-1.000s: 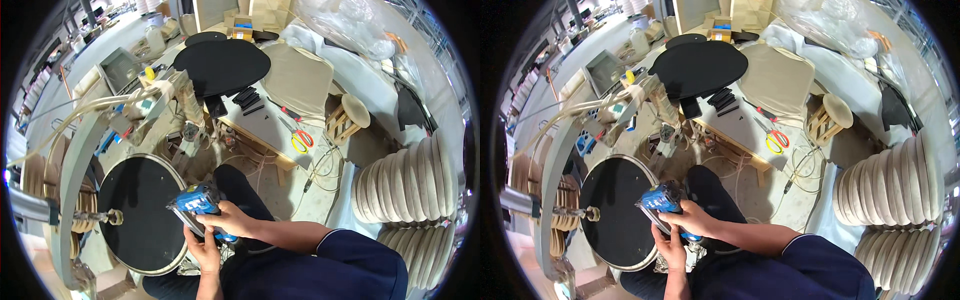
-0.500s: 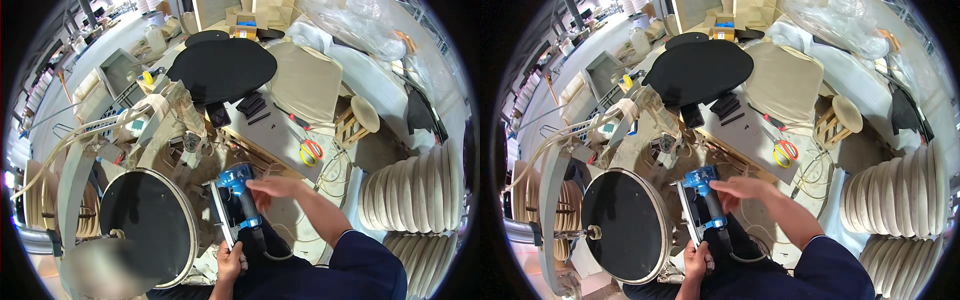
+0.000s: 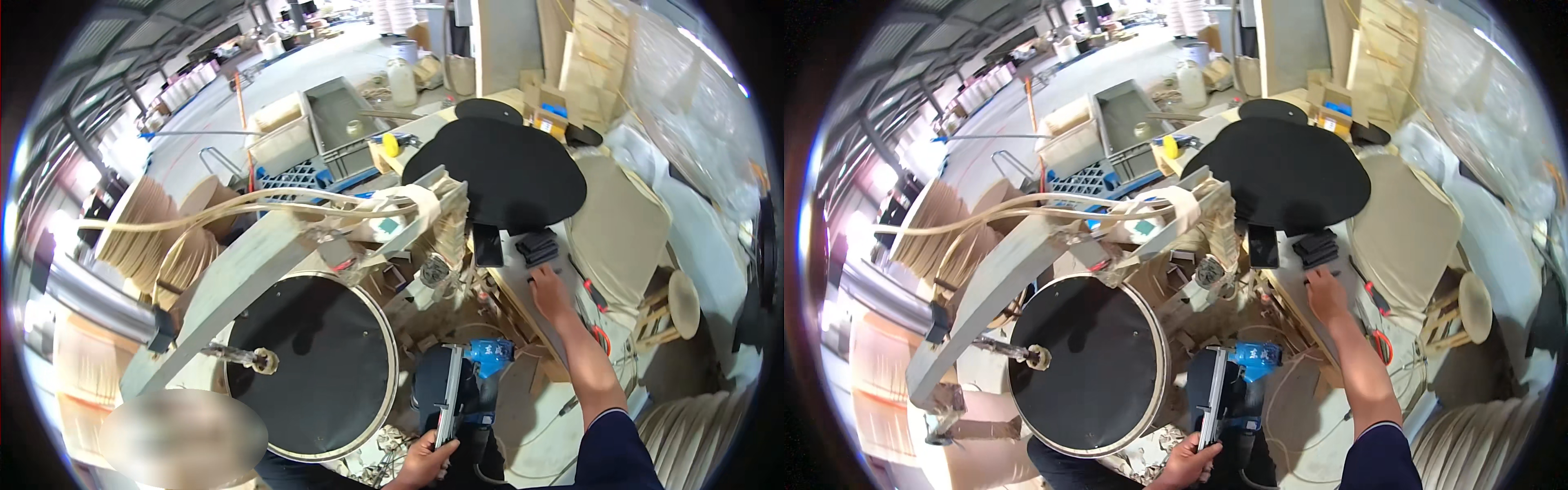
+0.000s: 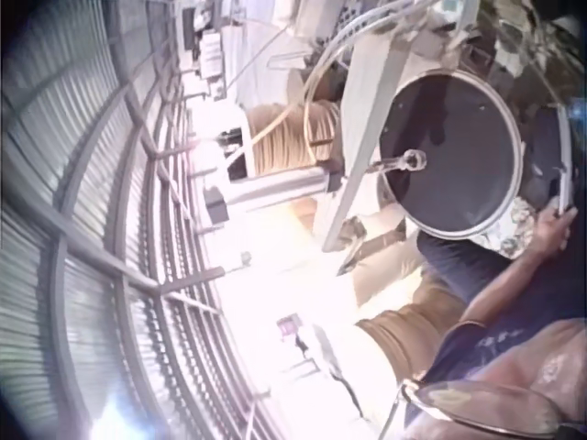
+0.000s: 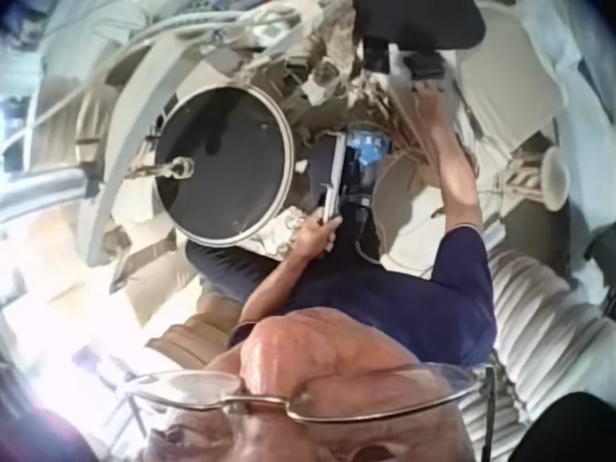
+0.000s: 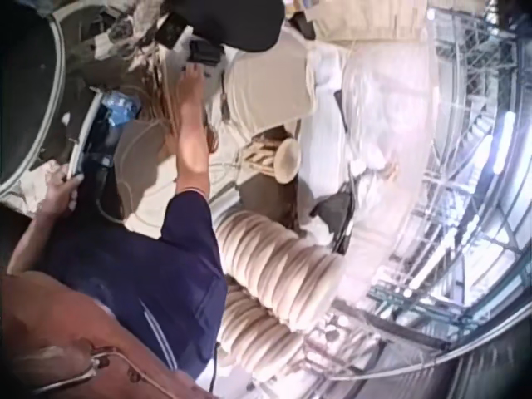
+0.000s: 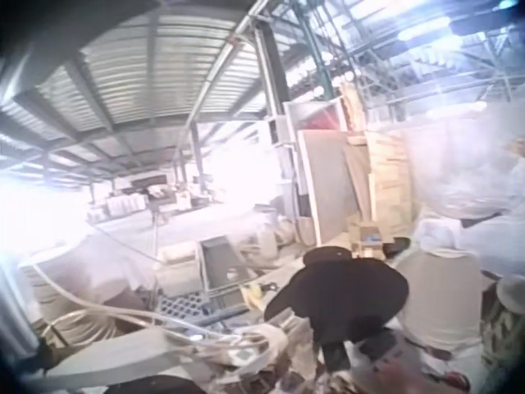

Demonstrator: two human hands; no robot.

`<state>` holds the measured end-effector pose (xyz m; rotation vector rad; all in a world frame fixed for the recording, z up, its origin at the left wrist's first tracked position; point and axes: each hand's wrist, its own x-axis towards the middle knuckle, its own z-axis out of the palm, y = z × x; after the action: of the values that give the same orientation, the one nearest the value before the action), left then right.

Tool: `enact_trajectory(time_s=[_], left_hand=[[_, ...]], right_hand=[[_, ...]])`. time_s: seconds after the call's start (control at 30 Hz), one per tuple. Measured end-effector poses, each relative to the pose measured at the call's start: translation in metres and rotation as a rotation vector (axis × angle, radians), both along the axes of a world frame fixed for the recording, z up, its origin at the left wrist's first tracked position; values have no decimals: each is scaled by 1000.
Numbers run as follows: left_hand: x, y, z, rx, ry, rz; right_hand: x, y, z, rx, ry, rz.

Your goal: Trimming the edges of a circular wooden base and stapling a black fabric cover onto it using a pneumatic staple gun.

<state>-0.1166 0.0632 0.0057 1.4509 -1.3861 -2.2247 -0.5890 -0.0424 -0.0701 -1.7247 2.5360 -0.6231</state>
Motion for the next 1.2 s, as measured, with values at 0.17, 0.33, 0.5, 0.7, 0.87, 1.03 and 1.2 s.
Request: enact_trajectory(time_s=[0.17,0.33,0.5,0.7,0.87,1.03,1.2], left_hand=[[-7,4,21,-41,48,78],[0,7,15,60,48,62],[-6,12,23,150,-11,99],[-1,22,59,78,41,50],[10,41,51,96,113,-30],[16,58,58,79,232,-41],[12,64,48,225,348,11]], right_hand=[[-8,-9,-7,112,49,40],[16,16,9,-137,105,-167],[63,40,31,-601,-620,-237],[141,70,111,-446,-1635,-281],[181,90,131,-369,-1706,-204],[218,99,147,-337,-1534,-16],[233,87,171,-268,-1361,0]])
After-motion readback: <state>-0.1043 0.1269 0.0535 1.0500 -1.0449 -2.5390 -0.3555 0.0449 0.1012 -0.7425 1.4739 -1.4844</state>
